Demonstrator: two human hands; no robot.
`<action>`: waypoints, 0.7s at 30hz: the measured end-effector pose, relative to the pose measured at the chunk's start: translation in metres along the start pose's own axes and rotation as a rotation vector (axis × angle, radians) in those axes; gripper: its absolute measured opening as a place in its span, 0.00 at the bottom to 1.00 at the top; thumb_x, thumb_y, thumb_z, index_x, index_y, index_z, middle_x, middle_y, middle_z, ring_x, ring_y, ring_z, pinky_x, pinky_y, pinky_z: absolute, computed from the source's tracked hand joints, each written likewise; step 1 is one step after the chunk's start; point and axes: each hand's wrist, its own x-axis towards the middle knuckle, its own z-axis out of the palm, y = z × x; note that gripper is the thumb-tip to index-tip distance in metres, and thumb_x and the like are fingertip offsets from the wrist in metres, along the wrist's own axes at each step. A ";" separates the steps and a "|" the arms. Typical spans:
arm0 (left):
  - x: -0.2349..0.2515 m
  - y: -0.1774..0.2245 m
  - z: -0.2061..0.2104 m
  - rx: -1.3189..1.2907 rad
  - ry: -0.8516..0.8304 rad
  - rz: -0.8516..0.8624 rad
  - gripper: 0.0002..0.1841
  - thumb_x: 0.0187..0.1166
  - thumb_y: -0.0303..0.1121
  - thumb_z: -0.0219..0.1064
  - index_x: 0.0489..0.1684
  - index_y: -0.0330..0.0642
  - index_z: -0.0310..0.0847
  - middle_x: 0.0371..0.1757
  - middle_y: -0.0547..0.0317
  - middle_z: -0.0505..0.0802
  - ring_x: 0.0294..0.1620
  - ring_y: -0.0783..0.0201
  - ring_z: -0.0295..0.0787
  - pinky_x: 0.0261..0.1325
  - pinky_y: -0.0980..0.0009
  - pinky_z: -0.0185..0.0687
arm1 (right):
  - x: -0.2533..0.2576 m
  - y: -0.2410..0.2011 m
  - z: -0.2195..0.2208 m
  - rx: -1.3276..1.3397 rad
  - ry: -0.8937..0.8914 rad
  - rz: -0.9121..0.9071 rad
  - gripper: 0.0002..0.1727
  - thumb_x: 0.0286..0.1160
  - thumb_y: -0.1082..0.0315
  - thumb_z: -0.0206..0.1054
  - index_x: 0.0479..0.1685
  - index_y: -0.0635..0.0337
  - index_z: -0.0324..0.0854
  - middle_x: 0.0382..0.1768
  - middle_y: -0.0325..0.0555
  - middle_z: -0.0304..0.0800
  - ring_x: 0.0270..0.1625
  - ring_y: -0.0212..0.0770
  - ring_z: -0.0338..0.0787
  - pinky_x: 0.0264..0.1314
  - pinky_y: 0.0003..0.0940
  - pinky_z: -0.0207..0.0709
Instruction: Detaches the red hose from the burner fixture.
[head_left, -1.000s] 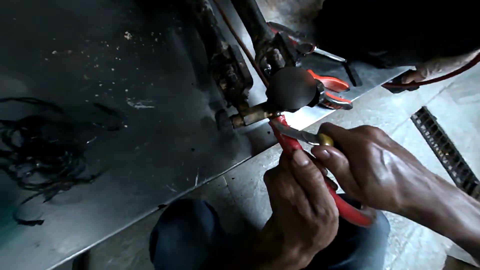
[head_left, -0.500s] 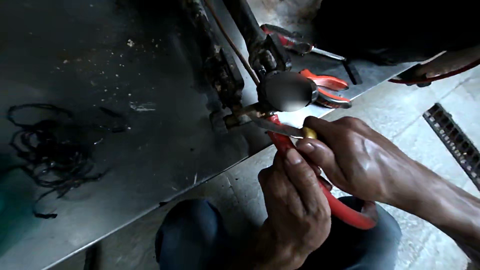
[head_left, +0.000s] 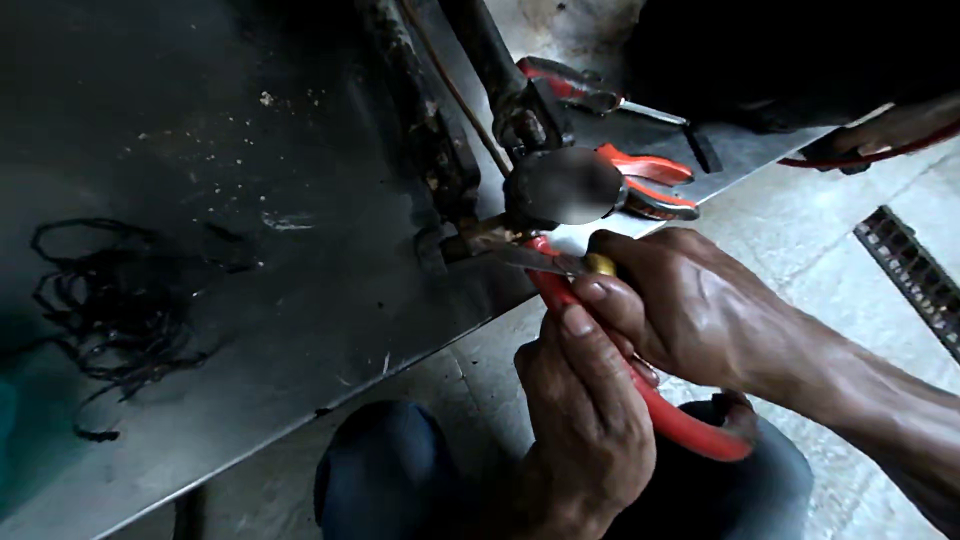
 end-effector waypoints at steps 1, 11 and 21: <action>0.002 -0.001 -0.001 0.006 -0.005 0.015 0.26 0.95 0.36 0.37 0.23 0.41 0.72 0.16 0.72 0.79 0.17 0.83 0.79 0.21 0.84 0.82 | 0.000 0.001 0.000 0.001 0.001 -0.001 0.33 0.87 0.36 0.40 0.20 0.48 0.73 0.09 0.28 0.62 0.12 0.29 0.70 0.13 0.29 0.57; -0.002 -0.002 -0.001 -0.003 -0.016 0.007 0.26 0.96 0.39 0.36 0.24 0.40 0.71 0.17 0.71 0.79 0.16 0.82 0.79 0.20 0.83 0.82 | 0.000 0.004 0.007 -0.005 0.039 -0.021 0.35 0.88 0.35 0.38 0.20 0.49 0.72 0.09 0.29 0.62 0.12 0.30 0.70 0.13 0.30 0.57; -0.004 0.001 0.002 -0.058 -0.010 -0.035 0.26 0.96 0.40 0.35 0.25 0.42 0.70 0.15 0.73 0.77 0.14 0.83 0.77 0.18 0.84 0.80 | 0.000 0.008 0.011 -0.074 0.109 -0.061 0.36 0.86 0.35 0.39 0.19 0.52 0.73 0.08 0.32 0.63 0.11 0.34 0.70 0.12 0.32 0.57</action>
